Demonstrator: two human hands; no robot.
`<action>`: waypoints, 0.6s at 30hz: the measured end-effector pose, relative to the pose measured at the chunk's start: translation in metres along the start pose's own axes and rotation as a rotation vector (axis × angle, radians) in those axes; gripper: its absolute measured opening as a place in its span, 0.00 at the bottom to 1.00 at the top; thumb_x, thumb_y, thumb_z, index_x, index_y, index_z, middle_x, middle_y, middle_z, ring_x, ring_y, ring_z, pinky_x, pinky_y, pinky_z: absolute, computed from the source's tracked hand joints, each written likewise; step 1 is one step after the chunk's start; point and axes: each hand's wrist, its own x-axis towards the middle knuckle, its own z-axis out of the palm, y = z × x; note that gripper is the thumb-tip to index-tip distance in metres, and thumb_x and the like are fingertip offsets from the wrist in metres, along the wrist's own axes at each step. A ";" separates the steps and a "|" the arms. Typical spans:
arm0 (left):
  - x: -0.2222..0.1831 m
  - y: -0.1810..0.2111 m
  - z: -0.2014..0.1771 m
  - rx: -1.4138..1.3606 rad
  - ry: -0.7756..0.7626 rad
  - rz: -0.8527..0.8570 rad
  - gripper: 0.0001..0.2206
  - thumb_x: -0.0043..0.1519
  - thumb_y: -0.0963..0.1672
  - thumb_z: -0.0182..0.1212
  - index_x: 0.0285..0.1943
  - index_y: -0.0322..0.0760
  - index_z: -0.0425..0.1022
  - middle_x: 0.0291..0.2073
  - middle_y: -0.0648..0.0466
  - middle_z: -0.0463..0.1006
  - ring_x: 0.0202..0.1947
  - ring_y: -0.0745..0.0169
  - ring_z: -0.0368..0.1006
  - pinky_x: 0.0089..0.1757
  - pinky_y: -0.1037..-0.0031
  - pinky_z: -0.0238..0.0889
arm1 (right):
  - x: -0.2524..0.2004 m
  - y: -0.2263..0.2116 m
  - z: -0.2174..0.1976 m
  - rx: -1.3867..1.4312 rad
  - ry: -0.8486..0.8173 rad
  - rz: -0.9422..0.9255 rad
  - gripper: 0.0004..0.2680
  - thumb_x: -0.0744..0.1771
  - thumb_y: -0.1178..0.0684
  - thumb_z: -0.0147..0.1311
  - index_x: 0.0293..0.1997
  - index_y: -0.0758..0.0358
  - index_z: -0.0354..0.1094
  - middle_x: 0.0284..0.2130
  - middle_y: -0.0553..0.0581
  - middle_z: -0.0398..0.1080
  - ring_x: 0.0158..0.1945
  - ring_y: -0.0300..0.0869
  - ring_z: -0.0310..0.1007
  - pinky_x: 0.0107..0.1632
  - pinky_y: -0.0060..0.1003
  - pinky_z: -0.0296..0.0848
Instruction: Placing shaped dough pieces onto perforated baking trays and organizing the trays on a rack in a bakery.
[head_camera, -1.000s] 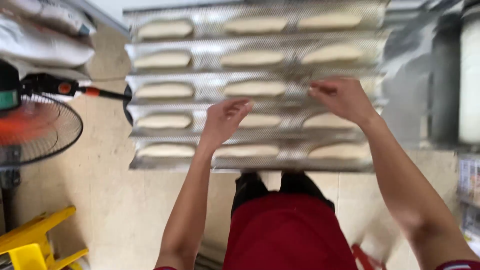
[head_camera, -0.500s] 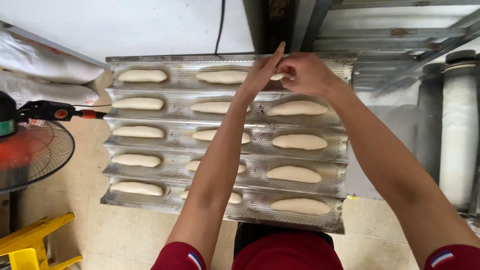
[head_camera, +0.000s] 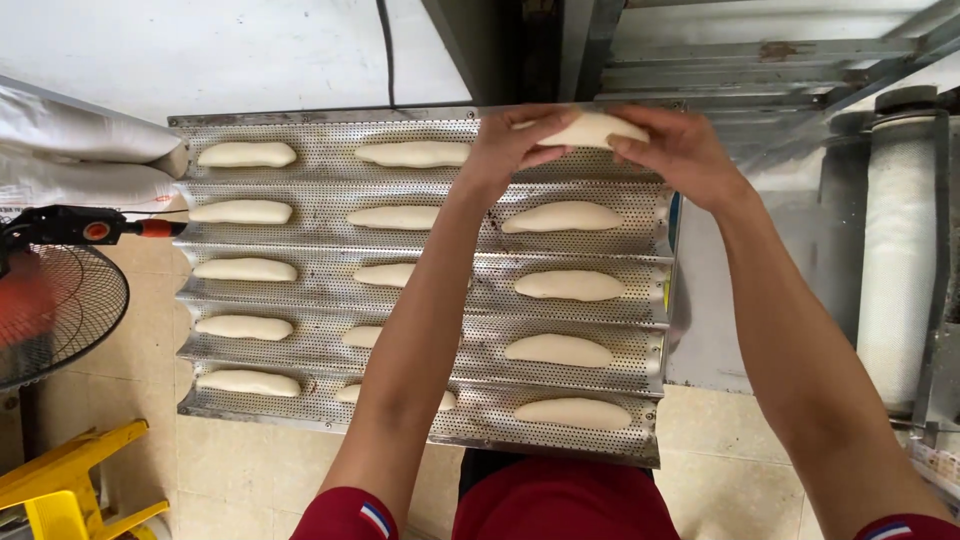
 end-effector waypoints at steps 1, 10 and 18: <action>0.005 -0.010 -0.005 0.000 0.000 0.000 0.15 0.61 0.43 0.70 0.51 0.25 0.82 0.42 0.44 0.84 0.39 0.58 0.83 0.43 0.76 0.81 | -0.002 0.000 -0.001 0.000 0.000 0.000 0.15 0.68 0.51 0.64 0.60 0.64 0.73 0.48 0.54 0.76 0.48 0.33 0.77 0.51 0.30 0.77; 0.004 -0.024 -0.013 0.611 0.161 -0.005 0.15 0.57 0.48 0.71 0.45 0.33 0.84 0.26 0.53 0.84 0.23 0.69 0.82 0.26 0.78 0.76 | -0.019 0.021 -0.017 -0.705 0.157 -0.142 0.12 0.66 0.51 0.72 0.54 0.57 0.80 0.41 0.57 0.78 0.34 0.40 0.77 0.38 0.33 0.75; -0.020 -0.040 -0.042 0.773 0.311 0.500 0.19 0.62 0.53 0.64 0.42 0.33 0.85 0.26 0.56 0.84 0.23 0.70 0.79 0.26 0.77 0.69 | -0.036 -0.016 0.032 -0.652 0.151 -0.254 0.09 0.67 0.51 0.66 0.50 0.58 0.78 0.45 0.55 0.77 0.43 0.45 0.78 0.46 0.39 0.77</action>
